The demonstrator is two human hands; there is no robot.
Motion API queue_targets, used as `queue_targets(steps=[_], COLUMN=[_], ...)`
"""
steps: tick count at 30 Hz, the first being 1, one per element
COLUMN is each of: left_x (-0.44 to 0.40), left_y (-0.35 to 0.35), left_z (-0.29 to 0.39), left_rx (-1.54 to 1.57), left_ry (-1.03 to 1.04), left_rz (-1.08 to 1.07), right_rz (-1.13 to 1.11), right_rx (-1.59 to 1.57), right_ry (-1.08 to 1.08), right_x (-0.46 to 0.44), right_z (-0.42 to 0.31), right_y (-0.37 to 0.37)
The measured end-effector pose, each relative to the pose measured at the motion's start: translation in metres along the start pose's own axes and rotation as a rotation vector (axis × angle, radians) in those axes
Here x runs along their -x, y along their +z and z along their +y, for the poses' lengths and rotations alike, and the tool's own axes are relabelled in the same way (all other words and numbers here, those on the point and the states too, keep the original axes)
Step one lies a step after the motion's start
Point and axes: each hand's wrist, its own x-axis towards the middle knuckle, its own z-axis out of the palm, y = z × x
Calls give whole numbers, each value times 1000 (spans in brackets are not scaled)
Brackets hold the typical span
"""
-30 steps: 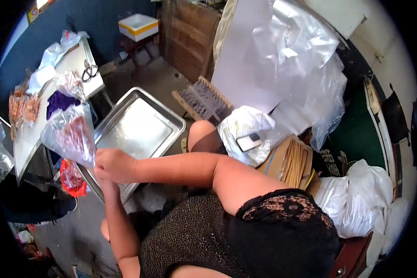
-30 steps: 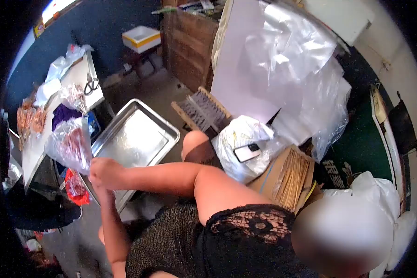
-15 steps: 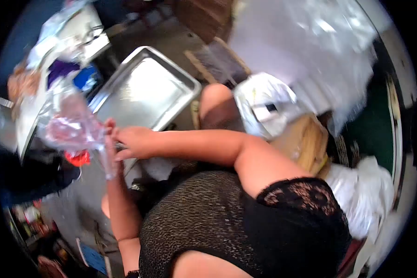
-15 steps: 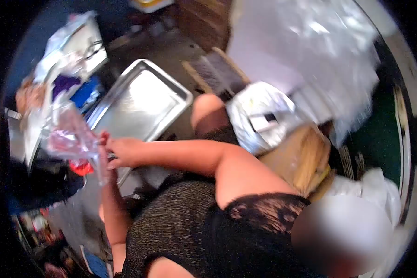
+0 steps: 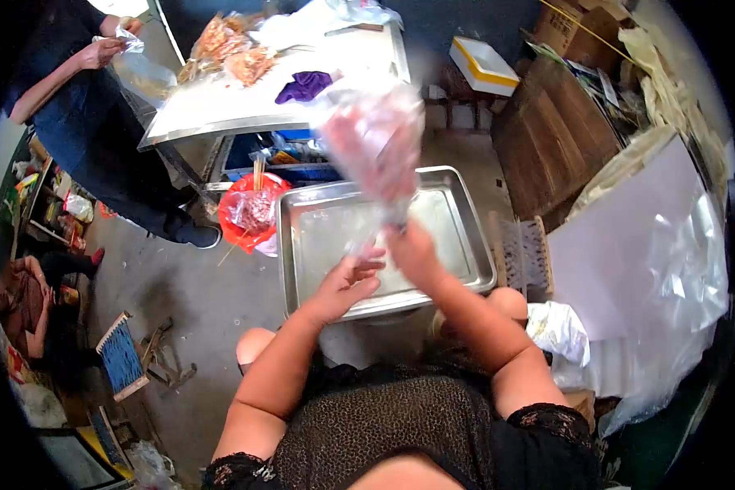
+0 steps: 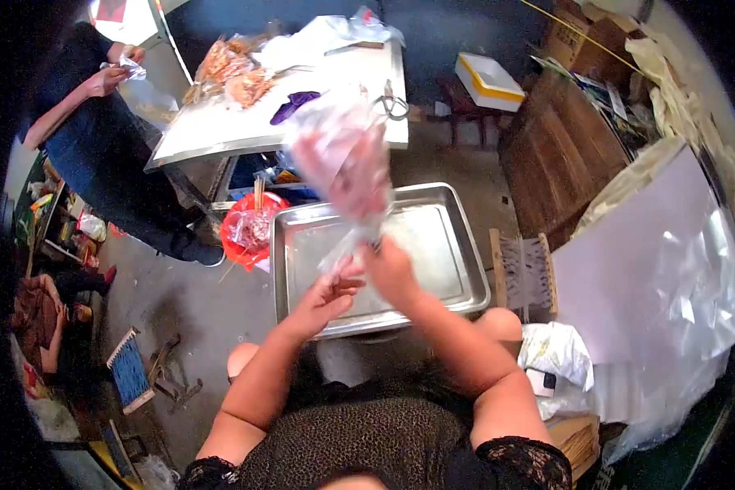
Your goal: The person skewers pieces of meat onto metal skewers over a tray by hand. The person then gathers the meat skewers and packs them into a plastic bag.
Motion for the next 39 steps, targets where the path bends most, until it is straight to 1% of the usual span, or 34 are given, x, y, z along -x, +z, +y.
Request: queue_targets(steps=[1, 2, 3, 4, 5, 7, 9, 11, 12, 13, 16, 19, 21, 22, 23, 25, 26, 27, 28, 29, 30, 31, 33, 34, 35, 36, 37, 39], left_x=[1, 2, 2, 1, 0, -3, -4, -5, -6, -6, -7, -6, -7, -8, -8, -10, -10, -10, -8, -7, -5, -1, 15, 27, 39, 52, 62, 75], left_y=[0, -5, -9, -12, -14, -19, -25, -30, -34, -37, -44, -43, -43, -43, -43, -43, -44, -46, -47, -46, -51, -56, -61, -64, -73, -80, -84, -100], left_z=[6, 9, 7, 3, 0, -8, -11, -12, -12, -13, -14, -14, -13, -14, -15, -13, -14, -14, -11, -4, -6, 1, 19, 24, 23, 25, 26, 14], left_rx=[87, 50, 51, 30, 8, 35, 25, 31, 26, 20, 16, 36, 50, 27, 7, -10, -43, 2, -12, -43, -148, -45, -160, -218, -249, -243, -304, -520], left_ry=[-23, -77, -68, -98, -131, -118, -143, -149, -157, -168, -169, -167, -160, -166, -173, -214, -210, -206, -153, -108, 47, 73, 148, 206, 202, 150, 93, -92], left_rz=[34, 58, 65, 111, 155, 197, 198, 230, 235, 241, 265, 263, 253, 260, 268, 298, 312, 332, 340, 396, 440, 482, 608, 628, 647, 654, 667, 693], right_rz=[67, 219, 245, 300, 310, 419, 399, 283, 187, 101, 126, 59, 7, 38, 55, 2, 9, 12, 21, 35, 9, 46, -58, -91, -79, -57, -45, 12], right_rx=[124, 102, 289, 196, 236, 456, 563, 648, 711, 704, 717, 770, 698, 680, 742, 779, 743, 703, 712, 718, 702, 657, 701, 731, 736, 713, 670, 670], right_ry=[-132, -265, -230, -304, -302, -317, -181, 14, 113, 97, 141, 110, 112, 36, 42, -20, -50, -70, -128, -190, -210, -380, -349, -332, -306, -231, -165, -51], right_x=[-28, -60, -90, -120, -147, -195, -233, -261, -261, -269, -273, -279, -280, -275, -270, -251, -238, -219, -192, -166, -133, -108, -37, -9, 15, 36, 53, 70], right_z=[-2, 6, 6, 3, 0, 2, 3, 14, 10, 29, 33, 31, 33, 30, 28, 22, 18, 13, 8, 1, -6, 14, 10, 12, 23, 35, 45, 89], right_y=[-12, -15, -26, -34, -38, -35, -24, -6, 2, 9, 18, 8, 0, -3, -8, -24, -32, -42, -51, -62, -76, -89, -121, -138, -155, -172, -189, -220])
